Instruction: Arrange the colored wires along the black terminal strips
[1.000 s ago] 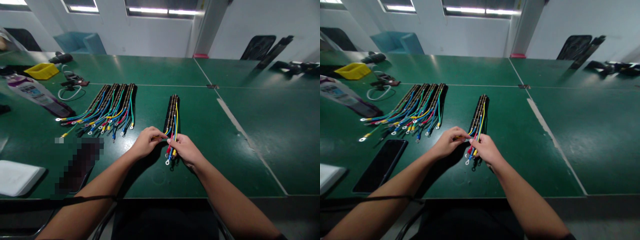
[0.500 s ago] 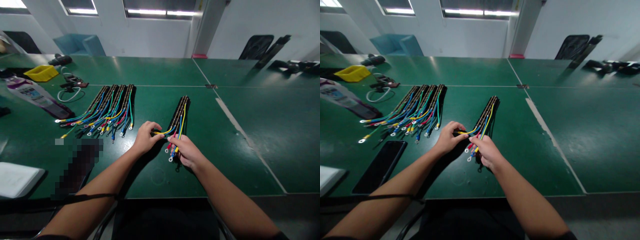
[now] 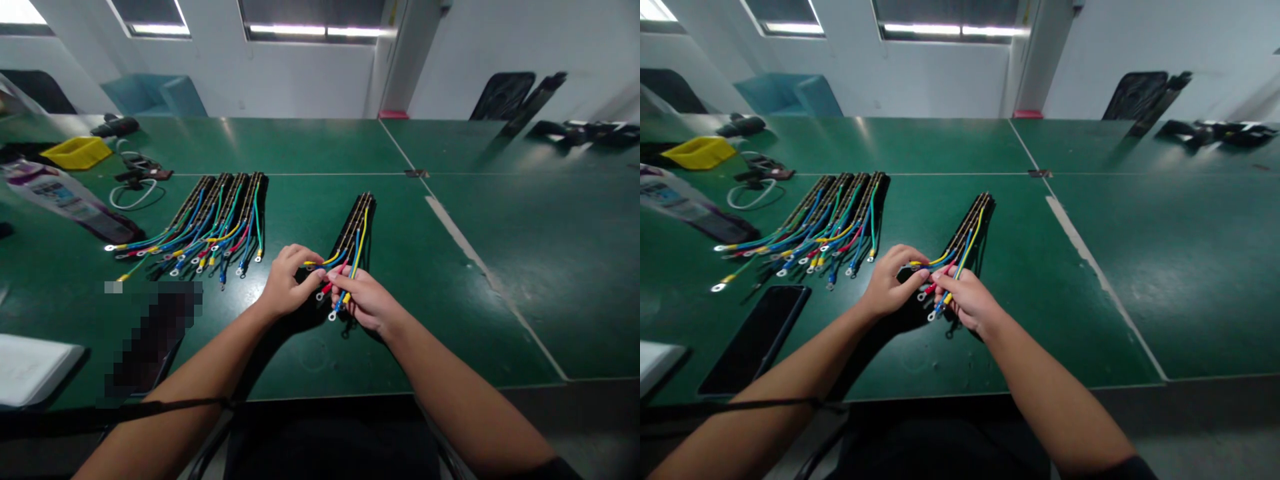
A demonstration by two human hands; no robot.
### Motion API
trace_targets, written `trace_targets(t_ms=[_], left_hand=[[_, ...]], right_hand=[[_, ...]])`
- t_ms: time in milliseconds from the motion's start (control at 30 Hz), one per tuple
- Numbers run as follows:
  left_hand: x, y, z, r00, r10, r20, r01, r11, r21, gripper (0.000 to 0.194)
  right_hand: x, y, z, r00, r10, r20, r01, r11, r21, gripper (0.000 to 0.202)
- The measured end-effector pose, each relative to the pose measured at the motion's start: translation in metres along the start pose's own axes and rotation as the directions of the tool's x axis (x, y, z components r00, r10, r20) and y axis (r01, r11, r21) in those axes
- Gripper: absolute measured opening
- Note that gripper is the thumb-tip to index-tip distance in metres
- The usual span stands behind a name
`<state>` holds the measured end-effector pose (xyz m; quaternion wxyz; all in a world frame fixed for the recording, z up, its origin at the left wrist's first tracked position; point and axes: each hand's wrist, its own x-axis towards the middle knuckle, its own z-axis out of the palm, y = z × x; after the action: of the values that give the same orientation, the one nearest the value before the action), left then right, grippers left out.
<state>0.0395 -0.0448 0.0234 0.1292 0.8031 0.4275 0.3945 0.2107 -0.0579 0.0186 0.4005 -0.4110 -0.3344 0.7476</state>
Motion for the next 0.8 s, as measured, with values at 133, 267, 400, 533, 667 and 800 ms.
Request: trace_targets(t_ms=[133,267,400,533,667,800], left_hand=[[-0.008,0.002,-0.005,0.980,0.149,-0.133,-0.118,0.970,0.212,0.016],[-0.015,-0.001,-0.006,0.958,0.286,0.004,-0.276,0.923,0.269,0.019],[-0.019,-0.004,0.000,0.955,0.275,0.109,-0.292,0.935,0.203,0.026],[-0.019,-0.005,0.003,0.960,0.237,0.147,-0.264,0.943,0.204,0.023],[-0.020,-0.004,0.002,0.947,0.219,0.237,-0.280,0.921,0.269,0.025],[-0.019,0.002,0.002,0.948,0.116,0.297,-0.224,0.905,0.361,0.032]], right_hand=[[0.001,0.001,0.000,1.000,-0.019,-0.007,0.019,1.000,0.004,0.022],[0.001,0.002,0.001,0.998,-0.050,-0.025,0.050,0.999,0.006,0.024],[0.002,0.003,0.002,0.997,-0.062,-0.051,0.061,0.998,-0.033,0.025],[0.002,0.003,0.005,0.991,-0.078,-0.104,0.070,0.995,-0.077,0.023],[0.002,0.004,0.006,0.987,-0.092,-0.131,0.072,0.986,-0.147,0.020],[0.003,0.006,0.005,0.982,-0.133,-0.133,0.099,0.966,-0.237,0.020]])
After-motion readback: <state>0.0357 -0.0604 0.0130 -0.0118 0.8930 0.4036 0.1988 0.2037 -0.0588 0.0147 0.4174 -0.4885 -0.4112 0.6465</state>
